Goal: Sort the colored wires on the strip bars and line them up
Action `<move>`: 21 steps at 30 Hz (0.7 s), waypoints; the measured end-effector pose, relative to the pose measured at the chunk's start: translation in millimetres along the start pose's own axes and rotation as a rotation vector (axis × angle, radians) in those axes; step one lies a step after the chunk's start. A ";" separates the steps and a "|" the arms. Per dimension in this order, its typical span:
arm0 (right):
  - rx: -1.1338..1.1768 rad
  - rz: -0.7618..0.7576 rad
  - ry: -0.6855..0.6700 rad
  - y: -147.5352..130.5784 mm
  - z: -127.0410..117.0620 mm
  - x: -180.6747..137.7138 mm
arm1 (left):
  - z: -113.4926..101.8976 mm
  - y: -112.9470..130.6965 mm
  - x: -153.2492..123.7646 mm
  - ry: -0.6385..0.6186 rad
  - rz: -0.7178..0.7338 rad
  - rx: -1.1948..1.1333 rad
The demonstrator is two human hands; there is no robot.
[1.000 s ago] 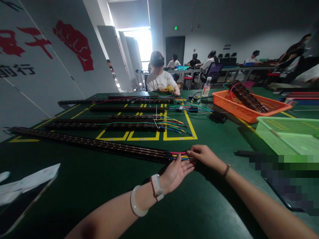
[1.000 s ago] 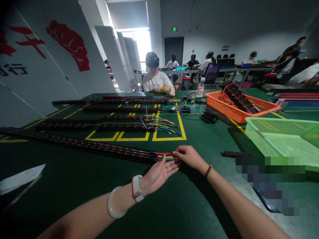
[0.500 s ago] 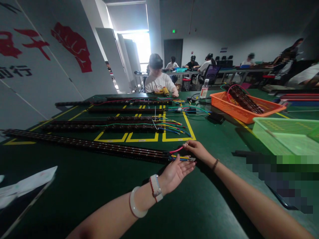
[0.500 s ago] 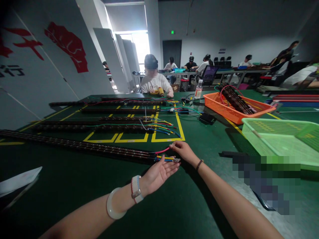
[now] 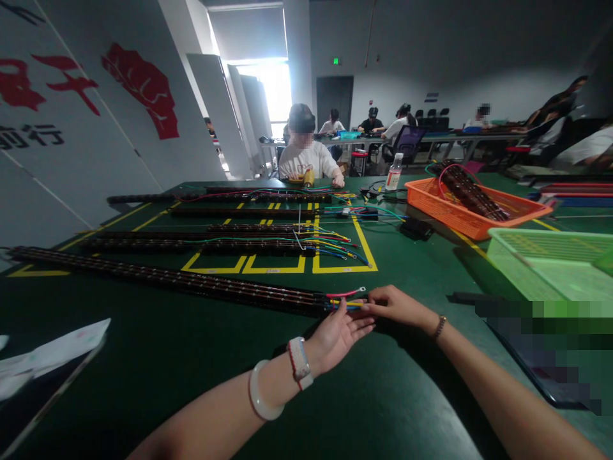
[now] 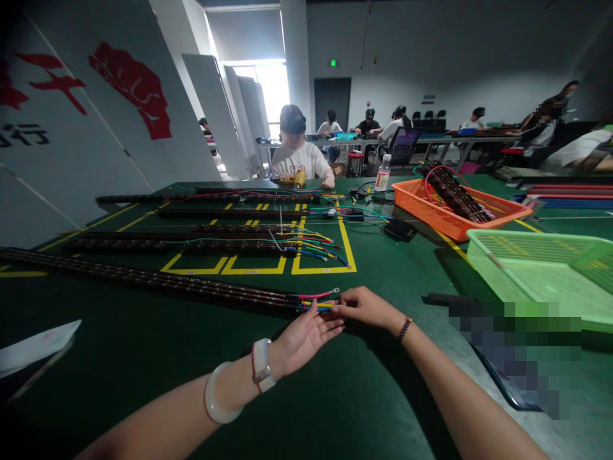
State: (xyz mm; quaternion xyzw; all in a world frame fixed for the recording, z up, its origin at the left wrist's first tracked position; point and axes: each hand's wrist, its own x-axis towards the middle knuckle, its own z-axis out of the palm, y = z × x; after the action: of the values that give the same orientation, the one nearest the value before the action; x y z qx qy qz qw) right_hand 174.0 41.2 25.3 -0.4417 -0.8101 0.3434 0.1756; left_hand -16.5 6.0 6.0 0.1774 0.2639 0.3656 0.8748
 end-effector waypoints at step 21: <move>-0.210 0.057 0.457 17.0 15.1 26.8 | 2.8 3.4 -1.8 0.059 -0.023 0.020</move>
State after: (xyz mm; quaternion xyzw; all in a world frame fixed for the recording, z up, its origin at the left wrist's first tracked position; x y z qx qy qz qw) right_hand 160.6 64.0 2.1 -0.5463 -0.7678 0.1532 0.2976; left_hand -17.8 6.7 10.5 0.1725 0.2952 0.3581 0.8688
